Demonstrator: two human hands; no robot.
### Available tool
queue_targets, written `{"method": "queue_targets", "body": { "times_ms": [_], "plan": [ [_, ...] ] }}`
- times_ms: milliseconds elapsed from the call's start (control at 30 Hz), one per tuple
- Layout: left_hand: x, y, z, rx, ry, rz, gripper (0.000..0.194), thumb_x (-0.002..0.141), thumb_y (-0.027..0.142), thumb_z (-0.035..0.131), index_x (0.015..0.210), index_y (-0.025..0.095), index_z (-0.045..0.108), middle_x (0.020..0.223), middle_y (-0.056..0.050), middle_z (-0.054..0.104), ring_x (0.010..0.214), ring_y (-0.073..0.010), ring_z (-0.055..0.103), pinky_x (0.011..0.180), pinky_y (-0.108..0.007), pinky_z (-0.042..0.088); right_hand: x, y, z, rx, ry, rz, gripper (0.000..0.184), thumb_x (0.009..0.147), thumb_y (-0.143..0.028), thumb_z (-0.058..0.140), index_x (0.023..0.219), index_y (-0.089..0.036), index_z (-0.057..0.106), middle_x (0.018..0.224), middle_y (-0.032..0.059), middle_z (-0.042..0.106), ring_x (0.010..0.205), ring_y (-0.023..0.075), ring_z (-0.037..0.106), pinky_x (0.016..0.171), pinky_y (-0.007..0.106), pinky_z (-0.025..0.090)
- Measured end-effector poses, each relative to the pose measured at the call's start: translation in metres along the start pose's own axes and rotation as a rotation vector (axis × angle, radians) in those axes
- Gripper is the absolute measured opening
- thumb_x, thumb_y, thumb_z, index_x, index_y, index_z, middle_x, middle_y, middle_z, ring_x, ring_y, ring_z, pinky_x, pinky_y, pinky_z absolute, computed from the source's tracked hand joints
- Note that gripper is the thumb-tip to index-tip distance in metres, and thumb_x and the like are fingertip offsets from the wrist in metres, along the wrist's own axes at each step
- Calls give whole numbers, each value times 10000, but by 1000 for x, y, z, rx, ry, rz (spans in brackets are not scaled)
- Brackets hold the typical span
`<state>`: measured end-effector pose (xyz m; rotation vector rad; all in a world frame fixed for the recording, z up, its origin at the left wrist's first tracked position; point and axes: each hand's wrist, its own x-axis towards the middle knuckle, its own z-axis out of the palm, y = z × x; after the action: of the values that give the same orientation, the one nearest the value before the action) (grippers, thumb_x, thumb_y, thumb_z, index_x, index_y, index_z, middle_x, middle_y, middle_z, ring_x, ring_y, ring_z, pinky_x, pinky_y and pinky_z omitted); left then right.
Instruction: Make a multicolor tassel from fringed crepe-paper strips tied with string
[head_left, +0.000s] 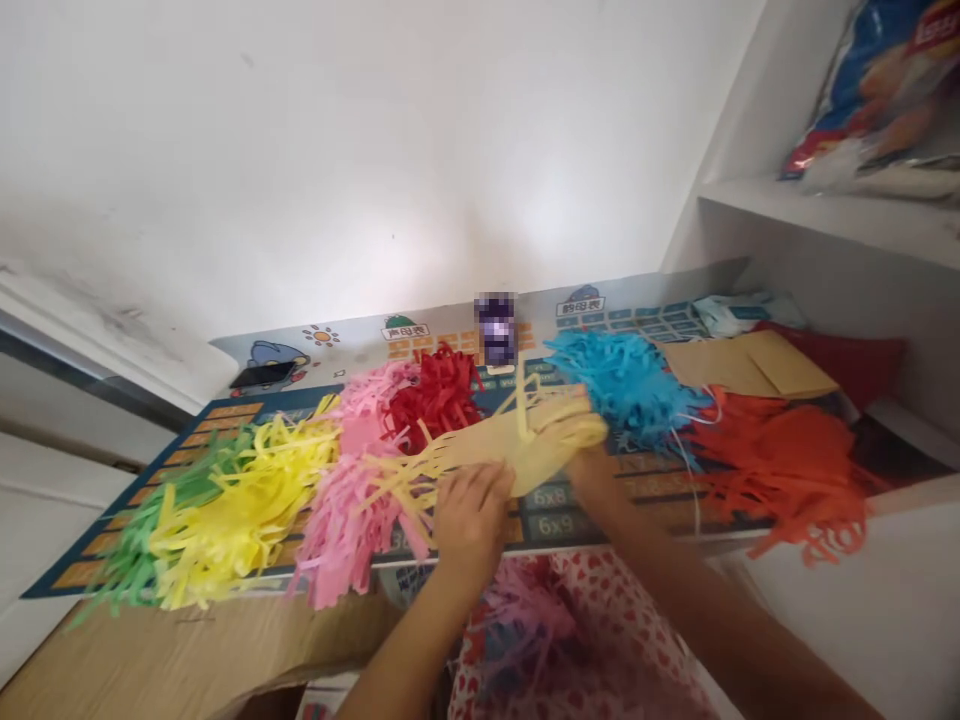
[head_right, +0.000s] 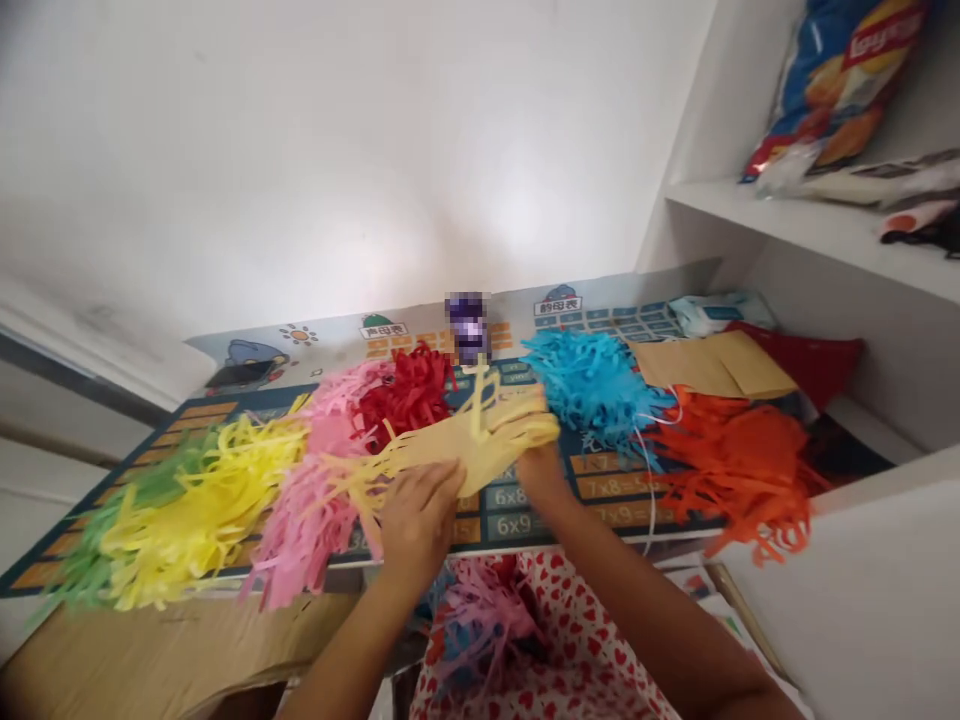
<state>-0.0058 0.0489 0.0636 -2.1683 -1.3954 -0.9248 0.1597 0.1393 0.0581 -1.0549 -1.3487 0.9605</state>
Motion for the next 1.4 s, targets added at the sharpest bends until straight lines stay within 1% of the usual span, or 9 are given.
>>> {"method": "queue_targets", "body": {
  "times_ms": [133, 233, 300, 400, 467, 633, 833, 1033, 1400],
  "plan": [
    [-28, 23, 46, -94, -218, 48, 238, 896, 125, 533, 1072, 191, 678, 1138, -77, 725, 1057, -217, 657, 915, -389, 504, -17, 26, -109, -29, 383, 88, 524, 789, -390, 550, 1277, -199, 533, 1099, 108, 671, 917, 227, 657, 865, 418, 522],
    [-37, 32, 58, -126, -335, 49, 259, 891, 113, 539, 1099, 180, 677, 1172, -85, 714, 1100, -226, 651, 962, -411, 504, -46, 26, -141, -339, 701, -97, 497, 822, -368, 572, 1280, -182, 511, 1156, 121, 631, 962, 220, 636, 902, 434, 486],
    [-35, 38, 58, -132, -411, 18, 276, 898, 118, 531, 1126, 184, 672, 1194, -90, 704, 1131, -230, 640, 979, -418, 500, -66, 21, -133, -630, 456, -264, 354, 854, -344, 564, 1175, -196, 588, 1093, 109, 656, 990, 231, 624, 926, 427, 460],
    [-25, 46, 51, -132, -502, -56, 274, 906, 117, 515, 1117, 178, 679, 1179, -105, 707, 1121, -233, 646, 960, -401, 508, -84, 16, -97, -809, -316, -433, 289, 875, -302, 559, 1148, -230, 624, 1126, 103, 678, 1091, 238, 606, 1028, 448, 373],
    [-18, 47, 43, -143, -552, -100, 257, 905, 118, 512, 1081, 176, 690, 1127, -109, 724, 1063, -232, 668, 925, -390, 511, -81, 19, -79, -820, -535, -431, 257, 889, -242, 541, 1128, -232, 637, 1147, 93, 683, 1117, 222, 602, 1060, 448, 315],
    [-5, 22, 30, -216, -659, -296, 209, 910, 189, 525, 994, 231, 712, 1018, -67, 753, 968, -230, 676, 937, -422, 433, -48, 28, -81, -815, -558, -185, 253, 971, -297, 471, 881, -218, 694, 904, 44, 721, 876, 170, 635, 853, 334, 358],
    [18, -5, 43, -251, -808, -542, 288, 954, 322, 452, 864, 231, 710, 795, -19, 748, 805, -187, 677, 817, -312, 420, -23, 20, -67, -1055, -497, -27, 299, 981, -324, 460, 847, -207, 699, 808, 32, 721, 794, 177, 635, 786, 319, 303],
    [36, -3, 59, 38, -893, -518, 295, 951, 376, 429, 977, 209, 671, 853, -84, 744, 841, -232, 686, 808, -327, 417, -9, 27, -50, -1248, -447, 2, 268, 964, -357, 487, 854, -210, 682, 806, 40, 733, 746, 194, 646, 760, 324, 297],
    [38, -6, 66, 125, -950, -484, 325, 966, 421, 384, 985, 207, 628, 810, -100, 730, 799, -255, 696, 733, -323, 429, -6, 39, -52, -1233, -405, 61, 267, 960, -397, 489, 854, -215, 653, 865, 28, 736, 765, 183, 641, 726, 301, 305]
  ]
}}
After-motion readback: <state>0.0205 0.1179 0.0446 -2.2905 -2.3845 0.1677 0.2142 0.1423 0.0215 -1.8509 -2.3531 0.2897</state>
